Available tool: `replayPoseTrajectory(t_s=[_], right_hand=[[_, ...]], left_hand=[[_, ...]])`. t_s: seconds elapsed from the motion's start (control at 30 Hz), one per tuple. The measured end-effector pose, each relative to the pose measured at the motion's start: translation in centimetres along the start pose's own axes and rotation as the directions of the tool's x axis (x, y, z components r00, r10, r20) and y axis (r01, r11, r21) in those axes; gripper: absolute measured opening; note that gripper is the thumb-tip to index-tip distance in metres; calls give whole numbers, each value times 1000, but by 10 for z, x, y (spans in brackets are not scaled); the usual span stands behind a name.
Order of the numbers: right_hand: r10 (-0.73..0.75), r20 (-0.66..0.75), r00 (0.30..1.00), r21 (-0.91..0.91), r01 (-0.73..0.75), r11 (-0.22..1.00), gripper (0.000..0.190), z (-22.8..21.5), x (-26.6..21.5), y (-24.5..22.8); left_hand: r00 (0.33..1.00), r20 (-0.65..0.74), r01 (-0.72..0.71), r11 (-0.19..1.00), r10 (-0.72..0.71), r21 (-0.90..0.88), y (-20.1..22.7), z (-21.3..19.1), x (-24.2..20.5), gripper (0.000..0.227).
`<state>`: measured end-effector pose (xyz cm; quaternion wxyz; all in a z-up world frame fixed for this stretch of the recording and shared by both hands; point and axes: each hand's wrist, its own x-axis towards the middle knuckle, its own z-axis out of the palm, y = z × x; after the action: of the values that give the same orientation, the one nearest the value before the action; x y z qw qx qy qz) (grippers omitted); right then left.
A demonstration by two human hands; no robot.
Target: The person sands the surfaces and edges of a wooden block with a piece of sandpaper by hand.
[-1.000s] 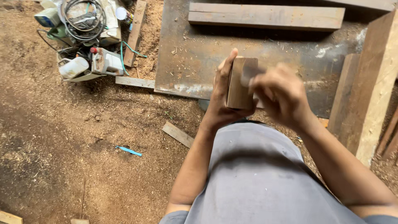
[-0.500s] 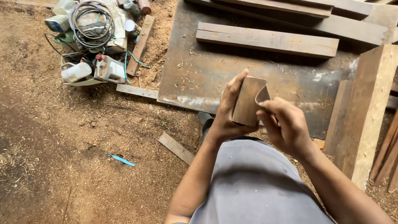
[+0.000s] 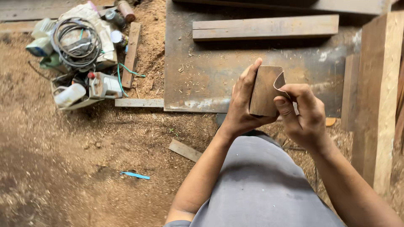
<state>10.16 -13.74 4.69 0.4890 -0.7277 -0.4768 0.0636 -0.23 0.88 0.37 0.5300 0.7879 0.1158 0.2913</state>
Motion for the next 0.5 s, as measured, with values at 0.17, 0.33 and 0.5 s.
replayPoseTrajectory(t_s=[0.17, 0.33, 0.5], right_hand=[[103, -80, 991, 16, -102, 995, 18, 18, -6, -14], [265, -88, 960, 94, -256, 962, 16, 29, -8, -38], [193, -83, 978, 53, -190, 980, 17, 37, 8, -45]], left_hand=[[995, 92, -40, 999, 38, 18, -3, -22, 4, 123], [987, 163, -7, 1000, 3, 24, -2, -37, -1, 131], [987, 156, -41, 999, 45, -29, -11, -49, 4, 131]])
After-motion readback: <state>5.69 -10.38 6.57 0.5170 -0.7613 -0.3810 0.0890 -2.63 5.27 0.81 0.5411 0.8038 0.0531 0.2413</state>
